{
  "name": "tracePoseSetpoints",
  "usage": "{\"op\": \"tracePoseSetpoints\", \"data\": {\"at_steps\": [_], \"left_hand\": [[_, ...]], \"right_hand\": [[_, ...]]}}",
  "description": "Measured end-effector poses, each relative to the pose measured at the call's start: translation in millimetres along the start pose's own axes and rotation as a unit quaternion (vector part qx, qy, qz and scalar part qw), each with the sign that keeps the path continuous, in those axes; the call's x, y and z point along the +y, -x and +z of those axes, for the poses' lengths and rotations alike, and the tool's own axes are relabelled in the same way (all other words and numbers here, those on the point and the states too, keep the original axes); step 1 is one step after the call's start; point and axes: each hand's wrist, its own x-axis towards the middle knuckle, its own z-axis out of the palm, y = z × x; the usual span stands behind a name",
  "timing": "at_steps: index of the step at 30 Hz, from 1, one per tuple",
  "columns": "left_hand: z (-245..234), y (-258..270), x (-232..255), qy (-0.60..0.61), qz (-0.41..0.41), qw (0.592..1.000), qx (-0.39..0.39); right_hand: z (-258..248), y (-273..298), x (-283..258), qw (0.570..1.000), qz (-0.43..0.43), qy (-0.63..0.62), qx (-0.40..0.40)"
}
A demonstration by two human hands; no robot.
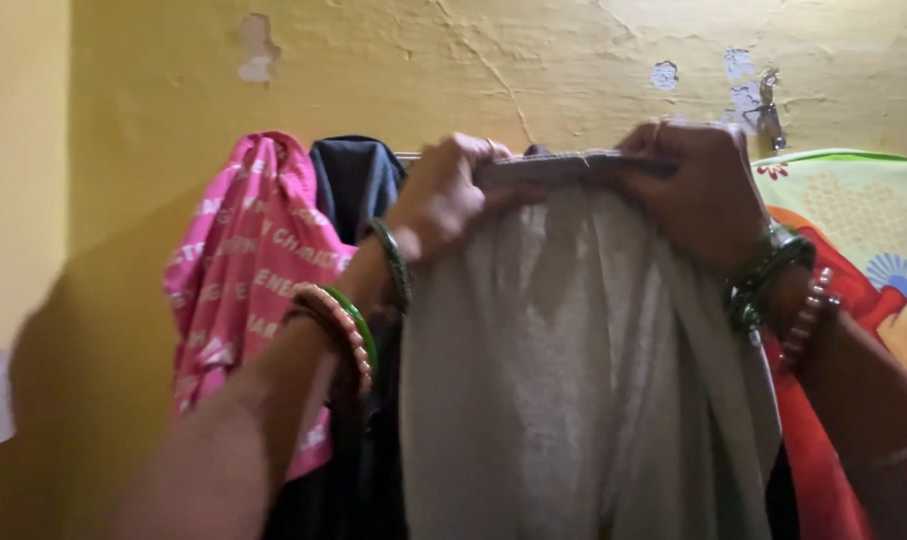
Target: The person hangs a pair of shorts onto a wall rack, picks up a scrunchie from the floor and places it on a wall organizer, and then folds a piece of cloth on a bed.
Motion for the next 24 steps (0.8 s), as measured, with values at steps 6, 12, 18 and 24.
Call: {"op": "tracePoseSetpoints", "data": {"at_steps": [6,12,18,24], "left_hand": [[-18,-56,-36,0.136,-0.092,0.982,-0.090],[-30,-60,-67,0.263,-0.170,0.946,-0.087],[-41,-86,-156,0.269,-0.198,0.942,-0.040],[-19,-141,-278,-0.105,-0.014,0.984,0.143]], "right_hand": [[14,-70,67,0.997,-0.044,-0.051,-0.044],[49,-125,111,0.986,-0.024,-0.161,-0.044],[95,-166,143,0.988,0.015,-0.146,-0.041],[157,-182,182,0.991,0.034,-0.115,-0.056]]}}
